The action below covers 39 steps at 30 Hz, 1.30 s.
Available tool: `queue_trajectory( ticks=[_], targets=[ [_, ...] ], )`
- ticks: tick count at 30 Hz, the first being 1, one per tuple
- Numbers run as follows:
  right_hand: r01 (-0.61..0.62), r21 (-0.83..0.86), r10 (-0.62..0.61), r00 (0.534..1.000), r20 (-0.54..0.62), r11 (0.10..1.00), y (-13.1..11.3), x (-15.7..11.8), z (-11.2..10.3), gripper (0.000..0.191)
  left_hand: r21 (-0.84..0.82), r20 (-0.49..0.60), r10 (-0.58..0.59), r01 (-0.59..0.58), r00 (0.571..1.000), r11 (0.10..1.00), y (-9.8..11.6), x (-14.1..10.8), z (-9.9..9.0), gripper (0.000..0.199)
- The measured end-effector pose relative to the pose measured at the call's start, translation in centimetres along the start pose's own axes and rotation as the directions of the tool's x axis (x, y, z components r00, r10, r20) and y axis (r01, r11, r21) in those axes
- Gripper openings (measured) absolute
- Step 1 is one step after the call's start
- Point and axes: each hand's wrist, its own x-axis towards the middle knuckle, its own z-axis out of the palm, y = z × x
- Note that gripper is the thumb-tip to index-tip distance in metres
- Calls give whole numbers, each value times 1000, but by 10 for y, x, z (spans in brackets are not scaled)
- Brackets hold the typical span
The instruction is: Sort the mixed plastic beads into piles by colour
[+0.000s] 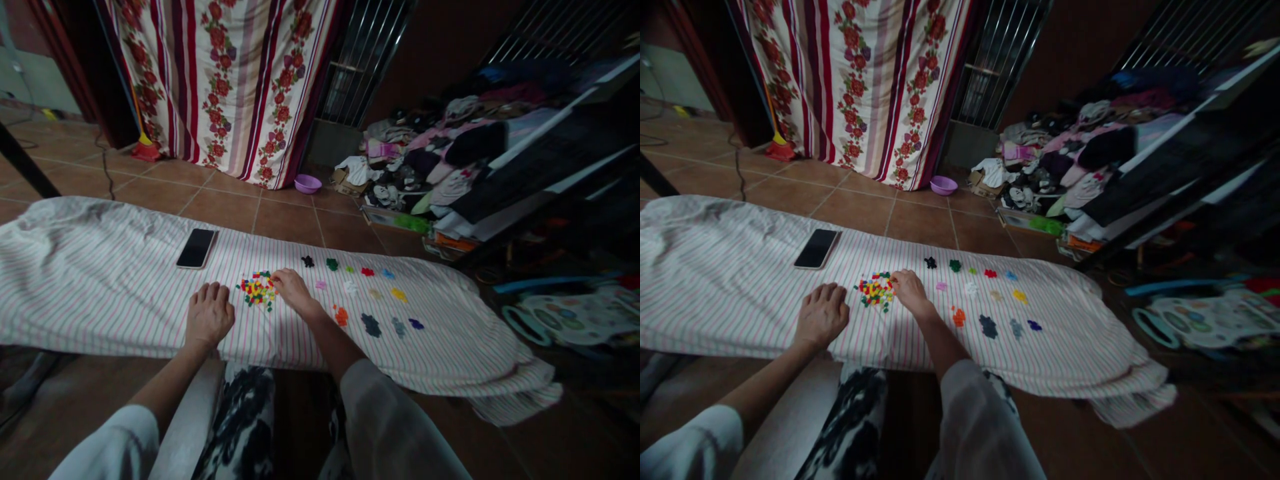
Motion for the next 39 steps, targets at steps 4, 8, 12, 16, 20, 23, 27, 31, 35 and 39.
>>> queue_trajectory(
  ticks=[4, 8, 12, 16, 20, 23, 27, 31, 35, 39],
  targets=[
    [-30, -41, 30, 1000, 0, 999, -5, 3, 2, 12, -11, -13, -4, 4, 1000, 1000, 0, 0, 0, 26],
    [-50, -74, 47, 998, -33, 996, -8, 1, 6, 8, -23, -11, -4, 4, 1000, 1000, 1, 0, -2, 26],
    [-26, -48, 21, 994, -108, 999, -8, -4, 9, 8, -31, 7, -17, 17, 1000, 999, 2, 0, -5, 28],
    [20, 22, -15, 982, -190, 1000, -8, -7, 8, 8, -54, 28, -22, 23, 999, 998, 2, -1, -7, 30],
    [36, 90, -14, 971, -239, 995, -6, -11, 4, 9, -30, 27, -24, 24, 999, 999, 3, -1, -8, 30],
    [4, 130, 34, 958, -285, 992, 4, -14, 0, 15, 1, 33, -15, 15, 999, 1000, 3, -2, -8, 30],
    [-67, 197, 139, 915, -379, 978, 37, -21, -13, 25, 24, 37, -7, 6, 999, 1000, 3, -2, -7, 29],
    [-132, 233, 234, 838, -493, 963, 87, -30, -37, 27, 47, 50, -8, 6, 999, 999, 5, -1, -7, 30],
    [-277, 182, 331, 773, -541, 943, 138, -41, -60, 30, 54, 55, -9, 6, 998, 999, 5, 0, -7, 32],
    [-466, 65, 436, 756, -489, 882, 177, -47, -73, 34, 48, 57, -9, 6, 998, 999, 4, 0, -5, 32]
  ],
)
